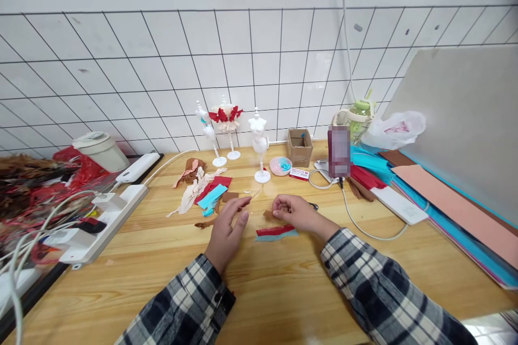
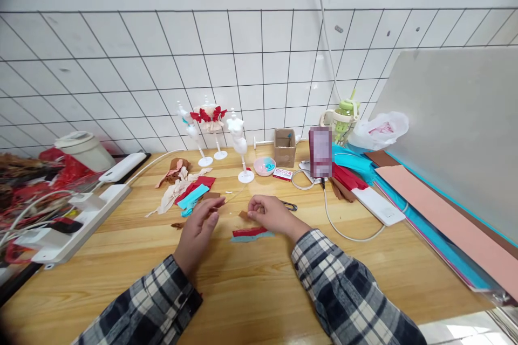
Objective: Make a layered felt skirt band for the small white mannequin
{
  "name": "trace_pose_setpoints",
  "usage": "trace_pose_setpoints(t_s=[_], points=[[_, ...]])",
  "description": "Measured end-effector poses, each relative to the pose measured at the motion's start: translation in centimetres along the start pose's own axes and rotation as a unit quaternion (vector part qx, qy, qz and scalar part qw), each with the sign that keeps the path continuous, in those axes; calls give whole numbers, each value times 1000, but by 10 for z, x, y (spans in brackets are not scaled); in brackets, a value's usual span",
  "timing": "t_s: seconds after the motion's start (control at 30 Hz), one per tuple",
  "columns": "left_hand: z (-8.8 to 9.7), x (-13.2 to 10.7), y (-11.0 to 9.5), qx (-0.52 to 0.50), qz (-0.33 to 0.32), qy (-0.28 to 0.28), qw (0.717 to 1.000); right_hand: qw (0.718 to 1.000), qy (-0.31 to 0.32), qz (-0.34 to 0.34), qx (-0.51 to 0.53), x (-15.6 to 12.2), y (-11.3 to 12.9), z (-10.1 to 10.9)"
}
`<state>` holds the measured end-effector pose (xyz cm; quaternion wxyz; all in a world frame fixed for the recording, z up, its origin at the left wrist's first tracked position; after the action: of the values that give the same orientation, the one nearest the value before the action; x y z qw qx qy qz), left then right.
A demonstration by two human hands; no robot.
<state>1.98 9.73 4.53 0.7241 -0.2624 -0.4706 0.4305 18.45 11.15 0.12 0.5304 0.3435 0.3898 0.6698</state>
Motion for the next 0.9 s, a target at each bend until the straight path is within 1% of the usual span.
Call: trace_pose_setpoints(t_s=[0.03,0.07,0.13,0.2,0.27,0.37,0.47,0.57,0.73,0.8,0.83,0.9], points=[[-3,0,3,-65,21,10,998,998,42,-1,55,-5,6,-10],[-10,-2,5,-133,42,37,990,991,86,0,101,-10,13,-21],[-32,-9,3,-240,85,122,959,973,167,2,158,-22,28,-38],[-52,-20,-1,-268,113,211,933,963,207,3,172,-30,39,-44],[-60,-25,-4,-257,122,256,924,962,210,4,176,-34,45,-42],[-57,-26,-5,-272,137,274,912,967,189,13,170,-33,46,-30],[-57,-31,-1,-271,180,308,894,973,173,22,151,-31,44,-18],[-54,-31,9,-217,217,312,899,977,165,11,132,-30,39,-8],[-42,-19,23,-138,212,258,933,987,117,-18,105,-23,22,7],[-36,-14,28,-105,196,234,947,990,105,-31,92,-20,12,9],[-35,-11,28,-84,177,226,954,991,99,-39,81,-18,6,10],[-33,-7,21,-38,116,215,969,993,86,-59,50,-15,-5,11]])
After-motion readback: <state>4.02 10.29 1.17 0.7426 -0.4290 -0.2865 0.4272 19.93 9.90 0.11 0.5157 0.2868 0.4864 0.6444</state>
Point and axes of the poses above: each hand's wrist, its own x-axis towards the middle knuckle, its own z-axis out of the back of the hand, y = z × x, the point moved 10 cm from there along x, towards the middle knuckle, and after that the axes turned 8 degrees about -y, right-handed, at the moved point
